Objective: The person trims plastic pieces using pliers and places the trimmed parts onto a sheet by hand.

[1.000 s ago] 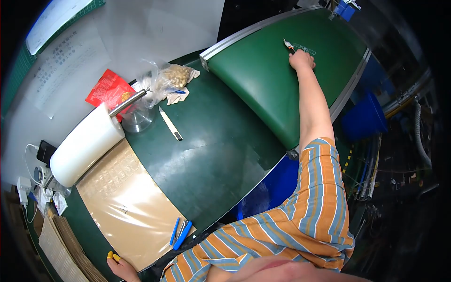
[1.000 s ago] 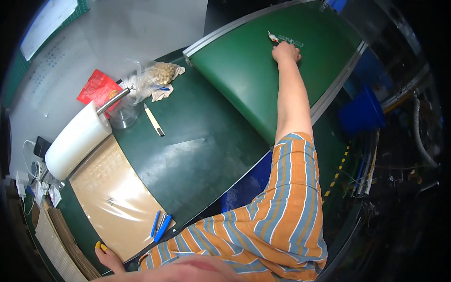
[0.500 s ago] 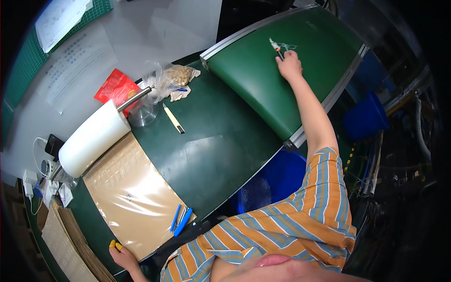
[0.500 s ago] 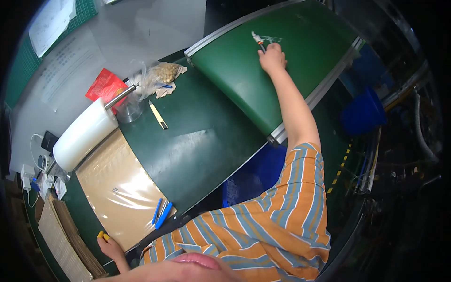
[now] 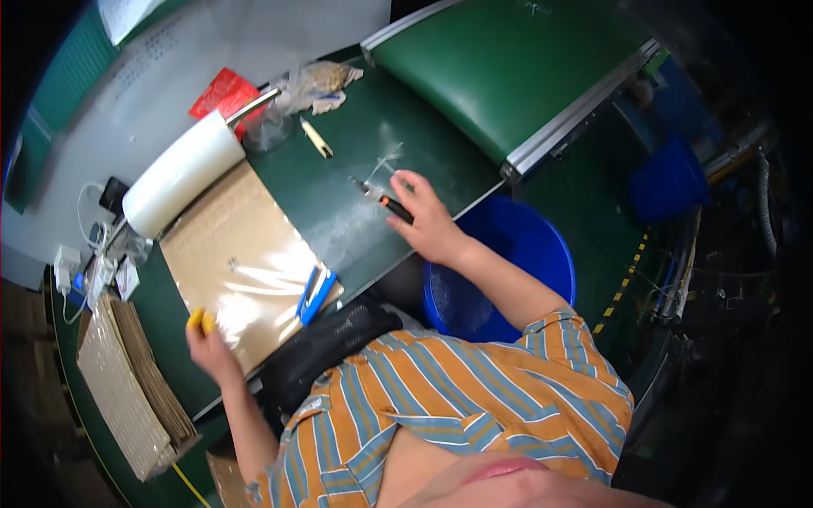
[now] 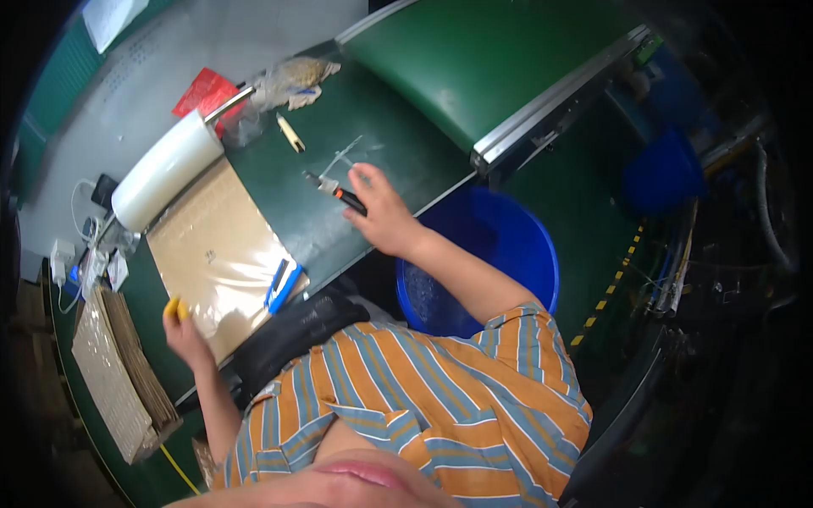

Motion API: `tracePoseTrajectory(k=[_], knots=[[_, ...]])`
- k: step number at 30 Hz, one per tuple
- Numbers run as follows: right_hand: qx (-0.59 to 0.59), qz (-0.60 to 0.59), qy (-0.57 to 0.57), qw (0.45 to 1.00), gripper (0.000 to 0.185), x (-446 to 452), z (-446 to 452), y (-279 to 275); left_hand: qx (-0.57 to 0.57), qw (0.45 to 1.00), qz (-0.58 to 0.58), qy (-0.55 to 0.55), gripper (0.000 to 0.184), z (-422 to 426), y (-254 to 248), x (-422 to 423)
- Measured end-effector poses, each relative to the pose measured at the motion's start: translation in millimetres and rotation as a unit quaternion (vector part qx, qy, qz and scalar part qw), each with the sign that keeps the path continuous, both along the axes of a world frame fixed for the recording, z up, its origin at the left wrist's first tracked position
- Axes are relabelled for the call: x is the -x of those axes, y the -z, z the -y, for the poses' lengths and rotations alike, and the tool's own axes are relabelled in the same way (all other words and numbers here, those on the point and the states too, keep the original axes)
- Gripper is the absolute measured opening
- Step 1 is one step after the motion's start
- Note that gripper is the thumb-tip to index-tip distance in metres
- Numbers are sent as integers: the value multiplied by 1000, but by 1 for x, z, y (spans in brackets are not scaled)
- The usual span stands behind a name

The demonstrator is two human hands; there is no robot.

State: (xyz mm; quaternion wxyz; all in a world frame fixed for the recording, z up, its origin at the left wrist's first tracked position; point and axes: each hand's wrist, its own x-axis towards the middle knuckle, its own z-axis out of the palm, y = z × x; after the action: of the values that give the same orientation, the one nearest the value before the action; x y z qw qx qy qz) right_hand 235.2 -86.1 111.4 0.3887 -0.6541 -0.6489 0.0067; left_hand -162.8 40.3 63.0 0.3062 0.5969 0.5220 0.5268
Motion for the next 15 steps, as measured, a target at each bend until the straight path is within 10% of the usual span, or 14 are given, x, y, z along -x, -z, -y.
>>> tracePoseTrajectory(k=[8, 15], knots=[[8, 50, -17, 999, 68, 87, 57, 21, 371, 841, 156, 362, 21, 53, -23, -128], [18, 75, -17, 997, 73, 94, 93, 40, 474, 744, 224, 413, 12, 83, -8, -131]])
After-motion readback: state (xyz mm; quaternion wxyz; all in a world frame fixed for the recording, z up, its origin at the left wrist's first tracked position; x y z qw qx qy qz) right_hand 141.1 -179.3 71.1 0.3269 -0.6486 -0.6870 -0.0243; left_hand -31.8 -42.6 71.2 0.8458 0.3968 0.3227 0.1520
